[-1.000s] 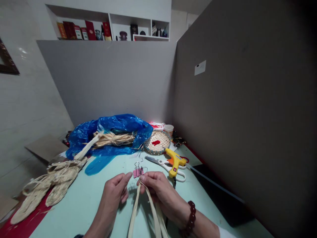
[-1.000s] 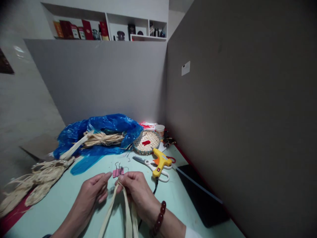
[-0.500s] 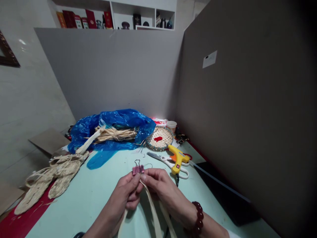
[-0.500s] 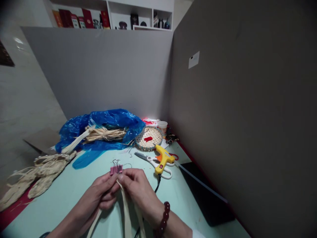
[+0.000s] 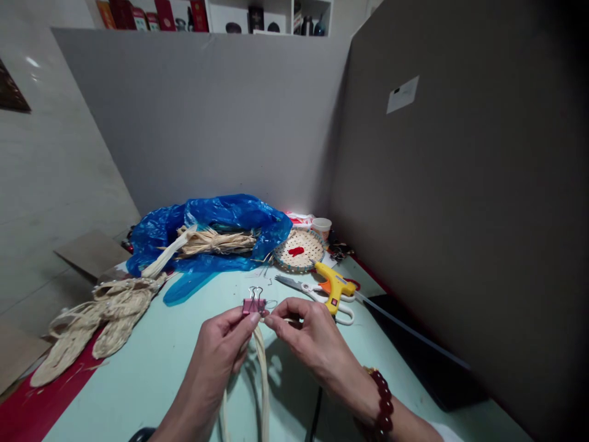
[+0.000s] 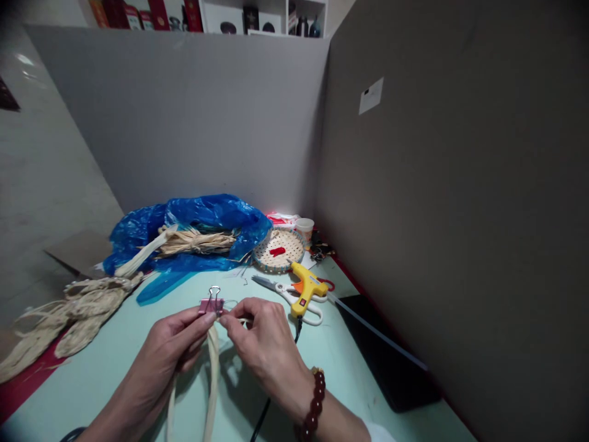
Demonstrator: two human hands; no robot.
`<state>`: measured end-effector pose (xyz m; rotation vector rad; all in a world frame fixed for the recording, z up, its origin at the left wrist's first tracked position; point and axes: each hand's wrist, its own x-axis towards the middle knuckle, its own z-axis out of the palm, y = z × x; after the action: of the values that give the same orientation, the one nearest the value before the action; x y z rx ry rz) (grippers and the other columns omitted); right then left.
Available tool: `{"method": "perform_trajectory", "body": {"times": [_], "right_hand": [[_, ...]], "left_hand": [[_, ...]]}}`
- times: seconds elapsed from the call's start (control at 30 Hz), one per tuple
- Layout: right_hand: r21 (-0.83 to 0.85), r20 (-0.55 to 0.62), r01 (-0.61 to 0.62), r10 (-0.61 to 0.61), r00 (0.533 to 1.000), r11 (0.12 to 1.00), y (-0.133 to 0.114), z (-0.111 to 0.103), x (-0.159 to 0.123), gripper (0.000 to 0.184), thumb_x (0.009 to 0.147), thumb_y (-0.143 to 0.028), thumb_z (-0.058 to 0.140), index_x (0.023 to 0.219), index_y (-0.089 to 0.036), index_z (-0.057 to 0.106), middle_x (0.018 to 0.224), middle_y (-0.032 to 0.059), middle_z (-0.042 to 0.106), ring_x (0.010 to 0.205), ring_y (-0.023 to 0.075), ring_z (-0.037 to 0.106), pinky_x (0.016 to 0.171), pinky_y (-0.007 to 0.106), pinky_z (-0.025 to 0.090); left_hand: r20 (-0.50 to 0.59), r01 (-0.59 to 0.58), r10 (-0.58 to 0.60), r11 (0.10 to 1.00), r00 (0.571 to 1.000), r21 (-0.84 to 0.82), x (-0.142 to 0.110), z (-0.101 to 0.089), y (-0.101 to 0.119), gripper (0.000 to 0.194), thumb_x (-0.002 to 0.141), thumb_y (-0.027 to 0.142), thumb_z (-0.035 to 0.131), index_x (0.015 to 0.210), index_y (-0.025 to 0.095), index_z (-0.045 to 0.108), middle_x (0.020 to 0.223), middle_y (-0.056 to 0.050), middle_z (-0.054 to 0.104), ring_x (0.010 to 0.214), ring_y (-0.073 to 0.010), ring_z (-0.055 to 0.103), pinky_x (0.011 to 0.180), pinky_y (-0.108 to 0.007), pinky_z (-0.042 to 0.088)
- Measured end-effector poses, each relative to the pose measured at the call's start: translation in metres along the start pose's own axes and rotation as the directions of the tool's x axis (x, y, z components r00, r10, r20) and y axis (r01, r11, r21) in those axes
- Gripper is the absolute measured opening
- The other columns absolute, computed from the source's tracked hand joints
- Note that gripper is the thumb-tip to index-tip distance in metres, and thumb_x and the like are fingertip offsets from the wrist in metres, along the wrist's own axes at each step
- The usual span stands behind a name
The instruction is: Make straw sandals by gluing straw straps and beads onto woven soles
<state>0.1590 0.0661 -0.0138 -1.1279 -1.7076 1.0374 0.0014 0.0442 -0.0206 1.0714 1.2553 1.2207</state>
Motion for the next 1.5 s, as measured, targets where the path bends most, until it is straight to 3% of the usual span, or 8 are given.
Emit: {"method": "perform_trajectory", "body": {"times": [0.27, 0.43, 0.63, 0.7, 0.8, 0.93, 1.2, 1.5], "right_hand": [[-0.198, -0.069, 0.263, -0.281, 0.957, 0.944, 0.001, 0.015, -0.016, 0.017, 0.093, -0.023, 0.056, 0.081, -0.016, 0.067, 0.078, 0.0038, 0.066, 0.071, 0.0155, 0.059, 0.066, 0.027, 0.041], [-0.566, 0.028, 0.558, -0.662, 0.749, 0.607, 0.010, 0.027, -0.027, 0.026, 0.099, -0.014, 0.042, 0.088, -0.012, 0.065, 0.074, 0.0071, 0.062, 0.065, 0.0188, 0.055, 0.054, 0.030, 0.037], [-0.665, 0.225, 0.678, -0.782, 0.582, 0.312, 0.011, 0.032, -0.028, 0.035, 0.096, -0.005, 0.034, 0.082, -0.009, 0.066, 0.071, 0.0093, 0.061, 0.064, 0.0213, 0.049, 0.053, 0.034, 0.037], [-0.666, 0.208, 0.662, -0.767, 0.608, 0.344, 0.007, 0.031, -0.028, 0.030, 0.095, -0.009, 0.040, 0.081, -0.011, 0.066, 0.072, 0.0084, 0.062, 0.065, 0.0214, 0.048, 0.055, 0.036, 0.036], [-0.528, 0.051, 0.561, -0.635, 0.771, 0.638, 0.002, 0.025, -0.026, 0.021, 0.094, -0.018, 0.050, 0.080, -0.016, 0.065, 0.076, 0.0052, 0.063, 0.071, 0.0201, 0.052, 0.066, 0.036, 0.040], [-0.104, -0.036, 0.185, -0.190, 0.981, 0.977, 0.001, 0.014, -0.018, 0.010, 0.093, -0.026, 0.058, 0.092, -0.019, 0.065, 0.092, 0.0038, 0.067, 0.090, 0.0197, 0.060, 0.080, 0.034, 0.043], [0.463, 0.063, -0.082, 0.059, 0.996, 0.883, 0.005, 0.014, -0.005, 0.034, 0.082, -0.036, 0.070, 0.107, -0.018, 0.055, 0.082, -0.0005, 0.063, 0.073, 0.0143, 0.059, 0.067, 0.026, 0.044], [0.475, -0.028, 0.019, -0.007, 1.000, 0.880, -0.002, -0.018, 0.010, 0.017, 0.086, -0.035, 0.065, 0.086, -0.018, 0.065, 0.085, -0.0004, 0.062, 0.081, 0.0127, 0.056, 0.077, 0.024, 0.044]], "left_hand": [[-0.152, -0.093, 0.109, 0.989, 0.982, 0.113, 0.002, 0.006, -0.006, 0.028, 0.076, 0.041, 0.073, 0.065, 0.017, 0.063, 0.056, 0.007, 0.051, 0.056, -0.0114, 0.048, 0.053, -0.025, 0.036], [-0.167, -0.021, 0.012, 0.998, 0.986, -0.052, 0.000, 0.006, -0.011, 0.031, 0.066, 0.046, 0.079, 0.078, 0.017, 0.073, 0.074, 0.000, 0.070, 0.075, -0.0176, 0.061, 0.066, -0.026, 0.046], [-0.137, 0.103, -0.133, 0.972, 0.982, -0.210, -0.003, 0.007, -0.010, 0.038, 0.062, 0.047, 0.082, 0.083, 0.016, 0.075, 0.068, -0.001, 0.069, 0.063, -0.0135, 0.060, 0.058, -0.021, 0.047], [-0.134, 0.102, -0.134, 0.969, 0.982, -0.225, -0.001, 0.006, -0.011, 0.041, 0.062, 0.048, 0.083, 0.086, 0.016, 0.074, 0.060, 0.002, 0.062, 0.054, -0.0097, 0.053, 0.048, -0.017, 0.040], [-0.161, 0.073, -0.111, 0.971, 0.981, -0.226, 0.001, 0.006, -0.011, 0.042, 0.065, 0.051, 0.081, 0.089, 0.018, 0.070, 0.055, 0.008, 0.051, 0.044, -0.0043, 0.037, 0.040, -0.013, 0.026], [-0.141, 0.095, -0.130, 0.968, 0.982, -0.231, -0.001, 0.009, -0.008, 0.043, 0.069, 0.054, 0.077, 0.094, 0.019, 0.068, 0.056, 0.009, 0.044, 0.046, -0.0048, 0.038, 0.043, -0.013, 0.031], [-0.104, 0.146, -0.172, 0.964, 0.980, -0.220, -0.009, 0.014, -0.003, 0.056, 0.057, 0.061, 0.082, 0.095, 0.022, 0.069, 0.053, 0.010, 0.042, 0.048, -0.0063, 0.036, 0.045, -0.014, 0.032], [-0.103, 0.180, -0.202, 0.964, 0.974, -0.195, -0.013, 0.015, 0.003, 0.053, 0.065, 0.061, 0.077, 0.102, 0.026, 0.067, 0.053, 0.010, 0.039, 0.046, -0.0049, 0.033, 0.043, -0.011, 0.025]]}}
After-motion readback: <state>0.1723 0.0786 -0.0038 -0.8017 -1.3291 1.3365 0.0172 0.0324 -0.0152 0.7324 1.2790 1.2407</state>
